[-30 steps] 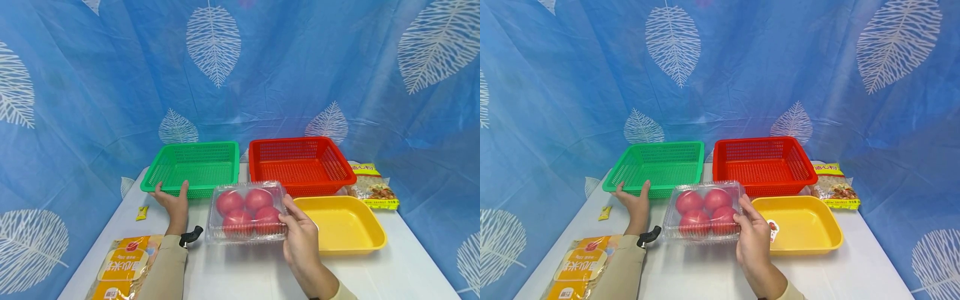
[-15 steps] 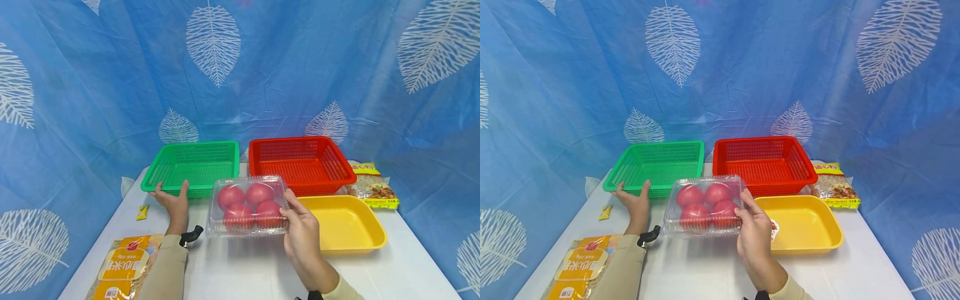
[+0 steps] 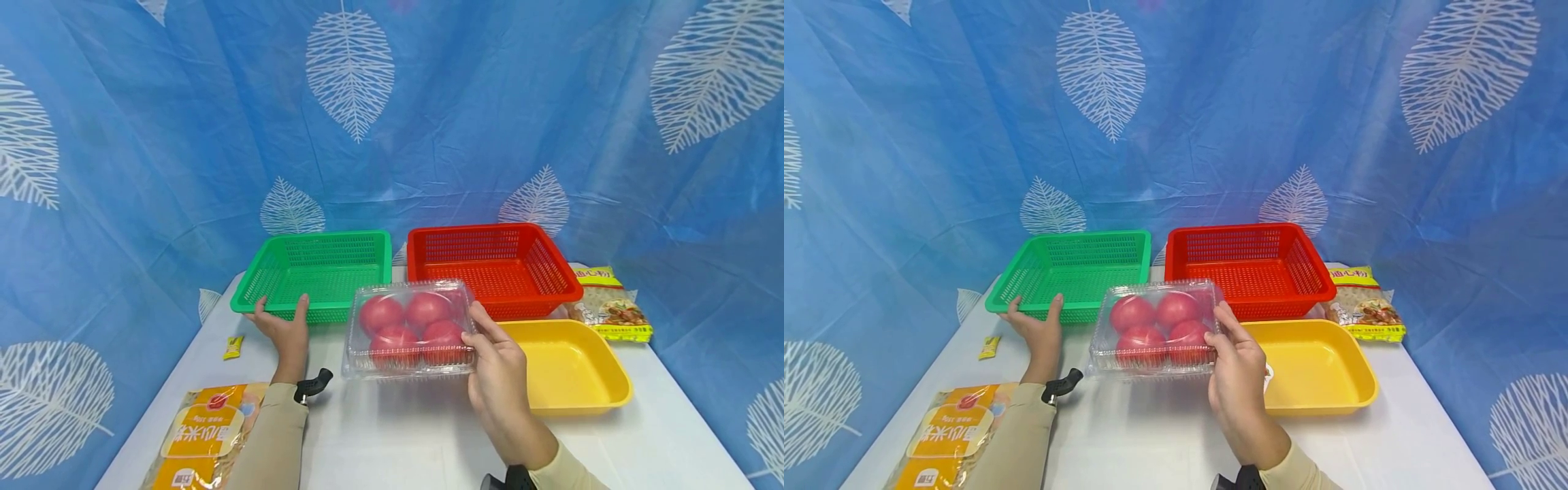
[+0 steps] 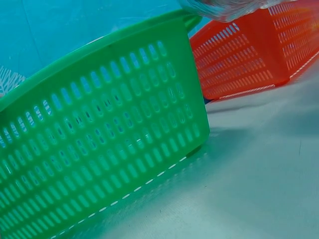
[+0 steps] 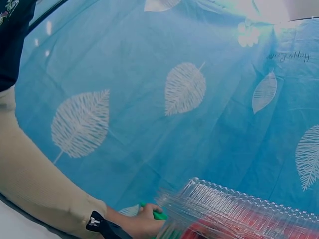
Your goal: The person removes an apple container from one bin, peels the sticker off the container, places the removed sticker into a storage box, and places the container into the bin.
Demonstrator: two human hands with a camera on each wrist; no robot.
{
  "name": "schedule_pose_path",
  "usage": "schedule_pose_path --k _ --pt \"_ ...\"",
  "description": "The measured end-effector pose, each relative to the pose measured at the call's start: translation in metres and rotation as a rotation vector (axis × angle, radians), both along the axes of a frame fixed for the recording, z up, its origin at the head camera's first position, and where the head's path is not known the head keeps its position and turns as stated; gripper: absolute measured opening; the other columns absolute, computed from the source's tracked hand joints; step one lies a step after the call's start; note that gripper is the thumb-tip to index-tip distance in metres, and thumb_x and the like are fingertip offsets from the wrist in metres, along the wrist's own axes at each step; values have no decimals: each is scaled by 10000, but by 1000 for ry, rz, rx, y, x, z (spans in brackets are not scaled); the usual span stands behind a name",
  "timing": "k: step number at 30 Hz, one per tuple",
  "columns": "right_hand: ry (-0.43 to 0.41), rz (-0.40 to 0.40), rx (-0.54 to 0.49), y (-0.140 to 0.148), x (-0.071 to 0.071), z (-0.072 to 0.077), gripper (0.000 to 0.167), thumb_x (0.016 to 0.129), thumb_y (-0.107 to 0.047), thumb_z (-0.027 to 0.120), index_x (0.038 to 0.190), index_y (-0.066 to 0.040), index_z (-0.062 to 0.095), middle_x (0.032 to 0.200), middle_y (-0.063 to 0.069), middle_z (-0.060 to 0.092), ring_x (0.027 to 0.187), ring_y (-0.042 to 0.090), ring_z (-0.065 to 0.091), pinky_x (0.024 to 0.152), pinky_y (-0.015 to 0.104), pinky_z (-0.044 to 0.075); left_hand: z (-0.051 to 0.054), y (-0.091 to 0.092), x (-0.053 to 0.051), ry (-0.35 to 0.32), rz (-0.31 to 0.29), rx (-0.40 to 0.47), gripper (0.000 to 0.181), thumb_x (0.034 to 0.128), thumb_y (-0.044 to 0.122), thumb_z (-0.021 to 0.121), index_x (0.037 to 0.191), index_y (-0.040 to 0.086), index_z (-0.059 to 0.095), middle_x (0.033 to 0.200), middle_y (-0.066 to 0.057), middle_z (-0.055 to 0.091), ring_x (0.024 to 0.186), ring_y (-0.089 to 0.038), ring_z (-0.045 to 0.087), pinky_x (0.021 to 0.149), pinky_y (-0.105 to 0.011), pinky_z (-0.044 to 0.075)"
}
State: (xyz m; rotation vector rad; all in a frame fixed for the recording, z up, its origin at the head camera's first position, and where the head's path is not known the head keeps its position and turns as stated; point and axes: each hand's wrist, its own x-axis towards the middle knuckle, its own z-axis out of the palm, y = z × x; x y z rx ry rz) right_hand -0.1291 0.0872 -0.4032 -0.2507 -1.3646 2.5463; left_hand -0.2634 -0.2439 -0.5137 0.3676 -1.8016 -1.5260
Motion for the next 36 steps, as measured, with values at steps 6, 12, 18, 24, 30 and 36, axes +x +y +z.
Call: schedule_pose_path --k 6,12,18,24,30,36 --pt "14 -15 -27 2 -3 4 493 1006 144 539 1490 53 538 1572 74 511 1452 218 425 1082 323 424 2 1 2 0 -5 6 873 956 447 779 1570 118 252 1690 -120 -299 1559 -189 -188 1248 -468 89" --pt "10 -21 -26 4 -6 9 487 1007 138 545 1487 50 546 1564 72 521 1446 219 428 1077 329 434 3 1 2 -10 2 5 884 945 442 795 1561 102 261 1694 -137 -281 1560 -207 -186 1248 -465 83" --pt "16 -18 -17 5 -6 12 475 1017 122 544 1484 41 554 1543 53 547 1436 218 436 1084 330 430 5 1 3 -3 6 8 865 945 424 801 1557 121 269 1694 -144 -279 1560 -201 -181 1248 -448 83" --pt "21 -15 -22 5 -8 15 469 1023 109 549 1485 32 560 1546 47 544 1438 217 435 1071 332 444 4 1 3 -8 3 6 878 946 441 794 1563 109 264 1693 -135 -287 1560 -195 -181 1248 -455 94" --pt "13 5 -43 4 -9 20 496 1023 107 545 1508 8 547 1572 31 515 1440 213 432 1046 334 466 6 2 4 -10 1 1 857 952 443 786 1557 129 266 1691 -132 -293 1560 -191 -180 1248 -460 90" --pt "17 21 -66 2 -12 23 508 1024 109 530 1520 -2 538 1581 16 504 1439 238 445 1019 361 488 7 2 4 -10 7 -3 866 951 446 786 1560 108 271 1693 -133 -289 1561 -197 -172 1248 -453 77"
